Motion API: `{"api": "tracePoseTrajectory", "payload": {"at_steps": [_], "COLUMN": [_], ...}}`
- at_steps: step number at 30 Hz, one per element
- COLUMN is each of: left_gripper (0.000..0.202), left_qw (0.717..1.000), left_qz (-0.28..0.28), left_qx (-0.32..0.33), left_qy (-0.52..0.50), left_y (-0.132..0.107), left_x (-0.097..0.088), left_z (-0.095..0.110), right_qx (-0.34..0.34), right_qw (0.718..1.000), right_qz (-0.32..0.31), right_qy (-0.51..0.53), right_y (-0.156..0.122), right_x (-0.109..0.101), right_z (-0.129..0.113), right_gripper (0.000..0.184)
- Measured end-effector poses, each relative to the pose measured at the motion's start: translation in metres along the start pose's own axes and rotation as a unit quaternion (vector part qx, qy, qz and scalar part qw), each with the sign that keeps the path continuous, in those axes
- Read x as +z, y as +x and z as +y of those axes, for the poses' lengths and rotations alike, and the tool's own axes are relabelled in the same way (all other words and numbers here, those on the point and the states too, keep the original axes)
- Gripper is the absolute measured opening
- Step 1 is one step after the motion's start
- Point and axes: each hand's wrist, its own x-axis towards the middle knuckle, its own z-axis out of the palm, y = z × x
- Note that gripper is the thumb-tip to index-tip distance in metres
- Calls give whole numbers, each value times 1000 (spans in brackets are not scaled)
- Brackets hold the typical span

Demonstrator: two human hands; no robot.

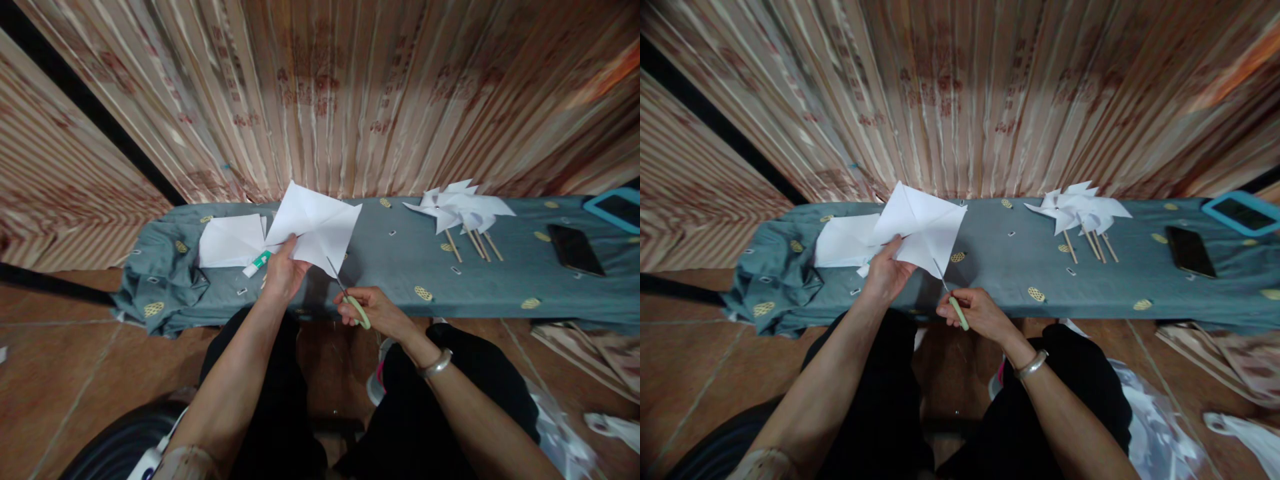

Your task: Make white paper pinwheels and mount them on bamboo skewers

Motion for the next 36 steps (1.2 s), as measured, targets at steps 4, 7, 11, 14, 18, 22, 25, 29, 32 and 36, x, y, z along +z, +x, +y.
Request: {"api": "tracePoseTrajectory", "payload": {"at_steps": [4, 7, 11, 14, 18, 22, 25, 29, 32, 36], "left_gripper": [23, 26, 25, 25, 25, 26, 27, 25, 22, 26], "left_qw": [1000, 1000, 1000, 1000, 1000, 1000, 1000, 1000, 1000, 1000], "left_qz": [-5, -6, 0, -4, 8, 4, 3, -6, -12, -23], "left_qx": [6, 9, 8, 13, 10, 14, 17, 9, -2, -8], "left_qy": [2, 3, 3, 0, 2, 7, 2, -4, 1, 11], "left_y": [0, 0, 0, 1, 1, 1, 1, -1, -3, -5], "left_x": [0, -1, -2, -2, -2, -2, -2, -1, -1, -1], "left_z": [0, 0, 0, 0, 0, 0, 0, -2, -6, -10], "right_qx": [0, 2, 4, 6, 12, 7, -1, -9, -13, -22], "right_qw": [1000, 1000, 1000, 1000, 1000, 1000, 1000, 1000, 1000, 999], "right_qz": [0, 5, 12, 15, 16, 15, 15, 16, 18, 18], "right_qy": [-4, -8, -6, -7, -4, -9, -12, -9, -14, -24], "right_y": [0, 1, 1, 2, 2, 1, 1, 1, 1, 0], "right_x": [0, 0, 1, 2, 3, 2, 2, 1, 1, 1], "right_z": [1, 1, 0, -2, -5, -4, -1, 1, -1, -5], "right_gripper": [44, 44, 44, 44, 44, 44, 43, 44, 49, 50]}}
